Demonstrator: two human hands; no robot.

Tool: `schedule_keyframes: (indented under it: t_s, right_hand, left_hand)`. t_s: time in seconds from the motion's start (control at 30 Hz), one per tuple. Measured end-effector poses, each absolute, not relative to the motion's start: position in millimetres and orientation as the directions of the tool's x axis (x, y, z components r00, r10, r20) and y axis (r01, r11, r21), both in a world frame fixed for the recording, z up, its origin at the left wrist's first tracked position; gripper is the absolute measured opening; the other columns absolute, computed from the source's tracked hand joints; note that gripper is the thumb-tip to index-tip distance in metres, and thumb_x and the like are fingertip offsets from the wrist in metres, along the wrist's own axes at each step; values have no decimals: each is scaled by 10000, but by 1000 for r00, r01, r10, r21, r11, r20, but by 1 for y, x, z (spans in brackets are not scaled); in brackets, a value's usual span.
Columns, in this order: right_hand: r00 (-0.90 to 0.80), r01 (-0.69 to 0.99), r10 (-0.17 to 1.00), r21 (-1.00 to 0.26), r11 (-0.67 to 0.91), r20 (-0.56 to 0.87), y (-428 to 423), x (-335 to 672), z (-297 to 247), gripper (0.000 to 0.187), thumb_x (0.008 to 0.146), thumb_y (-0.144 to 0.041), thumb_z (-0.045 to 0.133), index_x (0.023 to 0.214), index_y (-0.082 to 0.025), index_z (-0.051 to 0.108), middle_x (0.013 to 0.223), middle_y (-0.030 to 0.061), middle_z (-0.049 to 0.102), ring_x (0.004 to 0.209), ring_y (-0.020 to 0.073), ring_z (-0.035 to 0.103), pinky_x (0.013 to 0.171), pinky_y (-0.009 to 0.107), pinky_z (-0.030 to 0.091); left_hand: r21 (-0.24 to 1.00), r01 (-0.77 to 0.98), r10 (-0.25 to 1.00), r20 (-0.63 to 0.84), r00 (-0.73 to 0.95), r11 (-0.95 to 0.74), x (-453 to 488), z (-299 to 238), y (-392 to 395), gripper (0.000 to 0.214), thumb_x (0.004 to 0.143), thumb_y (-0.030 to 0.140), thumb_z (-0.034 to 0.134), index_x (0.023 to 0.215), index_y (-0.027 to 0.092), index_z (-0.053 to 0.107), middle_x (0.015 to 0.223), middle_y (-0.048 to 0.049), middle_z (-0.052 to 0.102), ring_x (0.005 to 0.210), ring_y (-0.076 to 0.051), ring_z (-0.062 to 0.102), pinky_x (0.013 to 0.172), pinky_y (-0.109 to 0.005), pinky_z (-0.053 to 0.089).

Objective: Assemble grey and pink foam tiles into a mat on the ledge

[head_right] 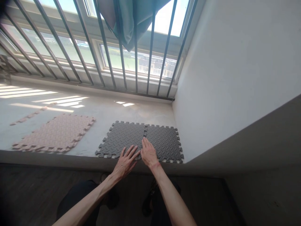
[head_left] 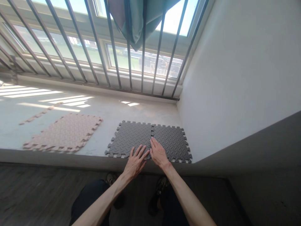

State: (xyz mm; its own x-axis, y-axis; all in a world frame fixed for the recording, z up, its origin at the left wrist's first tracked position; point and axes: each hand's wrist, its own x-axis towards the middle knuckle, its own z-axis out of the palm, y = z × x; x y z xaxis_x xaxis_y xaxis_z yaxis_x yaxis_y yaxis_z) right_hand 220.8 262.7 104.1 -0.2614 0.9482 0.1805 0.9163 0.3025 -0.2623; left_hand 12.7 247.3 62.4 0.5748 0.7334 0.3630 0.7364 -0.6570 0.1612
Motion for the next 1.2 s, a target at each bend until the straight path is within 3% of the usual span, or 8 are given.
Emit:
schedule_keyframes:
  t_s: [0.1,0.23,0.43,0.73,0.9,1.03,1.13,1.2]
  right_hand:
    - [-276,918,950,-253,306,145,279,216,94,589,1071,-247,427,1614,-25,465,1734,160,426,1631,284,369,1349,460,316]
    - [-244,928,960,-253,273,140,310,216,102,524,1072,-238,383,1516,-76,609,1621,151,588,1502,268,540,1276,427,414]
    - [-163,962,983,-209,179,89,378,222,105,671,1079,-289,348,1694,-25,300,1815,140,215,1696,274,198,1377,460,203]
    - [-79,983,997,-169,77,-2,396,219,71,713,1104,-411,270,1726,-66,213,1829,105,134,1712,243,128,1392,465,75]
    - [-52,984,997,-172,41,-62,391,209,92,690,1078,-353,349,1699,-56,308,1808,145,233,1697,294,199,1376,536,166]
    - [-157,914,964,-336,225,216,342,205,110,556,1079,-299,364,1556,-94,565,1671,173,522,1556,286,473,1313,484,363]
    - [-244,811,894,-427,400,375,270,223,115,463,1099,-302,391,1480,-234,645,1513,117,665,1414,248,610,1232,473,485]
    - [-233,793,889,-452,409,395,213,244,109,407,1091,-302,456,1432,-315,677,1447,80,704,1366,242,652,1191,470,537]
  left_hand:
    - [182,736,739,371,562,-652,14,60,247,658,1062,448,546,1694,377,378,1784,-29,372,1672,-295,287,1374,-595,119]
    - [187,737,739,382,554,-649,14,58,248,651,1063,440,552,1690,380,386,1787,-30,362,1670,-295,296,1375,-596,105]
    - [182,739,735,401,547,-648,14,58,247,648,1057,428,568,1682,383,403,1796,-24,342,1672,-298,290,1377,-595,93]
    - [225,731,748,386,540,-644,13,57,247,675,1043,437,585,1687,386,389,1804,-21,330,1685,-293,256,1386,-596,49]
    - [277,715,763,327,557,-641,14,63,244,691,1027,410,598,1684,384,384,1821,-20,292,1694,-318,223,1368,-662,108]
    - [410,639,758,302,578,-651,-14,78,259,667,1006,443,628,1637,316,450,1740,-72,456,1621,-282,386,1339,-582,303]
    - [498,683,844,356,401,-534,-79,93,277,446,1049,349,535,1483,264,595,1522,-101,652,1433,-240,573,1234,-467,455]
    - [525,761,902,393,179,-380,-140,102,286,365,1063,354,484,1364,229,649,1325,-120,709,1279,-259,631,1149,-457,502]
